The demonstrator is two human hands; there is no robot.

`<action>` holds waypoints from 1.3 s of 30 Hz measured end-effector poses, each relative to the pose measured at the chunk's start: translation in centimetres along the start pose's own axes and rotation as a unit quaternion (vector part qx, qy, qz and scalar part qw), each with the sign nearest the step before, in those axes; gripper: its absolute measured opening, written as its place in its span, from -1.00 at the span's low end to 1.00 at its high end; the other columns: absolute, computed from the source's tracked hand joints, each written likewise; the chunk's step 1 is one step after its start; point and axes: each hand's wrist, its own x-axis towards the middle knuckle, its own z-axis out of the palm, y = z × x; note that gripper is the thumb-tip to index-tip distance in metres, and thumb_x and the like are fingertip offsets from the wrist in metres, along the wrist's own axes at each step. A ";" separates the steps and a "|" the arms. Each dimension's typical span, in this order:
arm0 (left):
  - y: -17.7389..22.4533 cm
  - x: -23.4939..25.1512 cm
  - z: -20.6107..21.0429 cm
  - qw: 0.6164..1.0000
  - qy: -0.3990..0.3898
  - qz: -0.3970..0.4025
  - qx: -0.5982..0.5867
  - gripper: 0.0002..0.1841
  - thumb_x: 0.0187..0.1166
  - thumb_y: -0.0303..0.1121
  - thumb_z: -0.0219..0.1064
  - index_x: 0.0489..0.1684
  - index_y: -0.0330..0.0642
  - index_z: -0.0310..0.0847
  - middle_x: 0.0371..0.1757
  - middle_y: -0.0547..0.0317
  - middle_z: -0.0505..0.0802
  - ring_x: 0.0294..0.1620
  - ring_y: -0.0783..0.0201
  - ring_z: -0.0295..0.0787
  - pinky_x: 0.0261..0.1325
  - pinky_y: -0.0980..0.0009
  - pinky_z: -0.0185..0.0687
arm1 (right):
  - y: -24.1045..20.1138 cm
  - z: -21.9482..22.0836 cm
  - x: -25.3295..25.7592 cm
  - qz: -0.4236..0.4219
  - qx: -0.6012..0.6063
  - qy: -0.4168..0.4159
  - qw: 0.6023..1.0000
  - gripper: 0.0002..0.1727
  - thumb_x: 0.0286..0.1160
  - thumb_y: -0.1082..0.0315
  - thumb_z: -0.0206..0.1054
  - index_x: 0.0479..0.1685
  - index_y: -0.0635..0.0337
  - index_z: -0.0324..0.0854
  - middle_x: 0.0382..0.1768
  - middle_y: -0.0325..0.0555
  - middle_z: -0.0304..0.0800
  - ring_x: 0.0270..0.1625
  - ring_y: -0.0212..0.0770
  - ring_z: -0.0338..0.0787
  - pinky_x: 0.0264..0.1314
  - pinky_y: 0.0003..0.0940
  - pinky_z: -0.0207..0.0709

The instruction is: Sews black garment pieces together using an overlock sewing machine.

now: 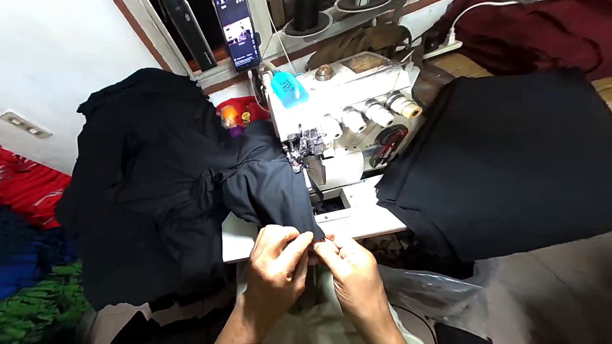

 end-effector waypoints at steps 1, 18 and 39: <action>0.1 0.0 0.0 1.000 -0.001 0.004 0.004 -0.87 0.45 -0.42 0.48 -0.17 -0.13 0.94 -0.22 0.16 0.86 -0.07 0.34 0.77 0.07 0.48 0.71 | 0.0 0.0 0.0 -0.004 -0.008 -0.001 1.000 -0.81 0.47 0.47 0.28 -0.08 0.28 0.77 -0.40 -0.27 0.90 -0.35 -0.43 0.88 -0.25 -0.53 0.81; 0.2 2.4 0.0 0.996 -0.019 -0.091 0.015 -0.81 0.46 -0.27 0.38 -0.27 -0.03 0.96 -0.10 0.27 0.91 0.12 0.34 0.78 0.19 0.41 0.72 | 1.0 0.1 0.7 0.006 0.049 0.033 0.998 -0.89 0.54 0.45 0.40 -0.20 0.35 0.76 -0.45 -0.15 0.90 -0.43 -0.34 0.91 -0.30 -0.48 0.84; -9.5 12.0 2.7 0.966 -0.204 -0.111 0.110 -0.62 0.75 -0.23 0.13 0.29 -0.20 0.77 0.60 0.01 0.65 0.72 -0.01 0.40 0.79 -0.04 0.16 | 0.5 3.7 9.7 0.070 0.145 0.076 0.984 -0.58 0.47 0.43 0.35 -0.83 0.10 0.45 -0.88 -0.16 0.56 -0.85 -0.34 0.59 -0.79 -0.50 0.52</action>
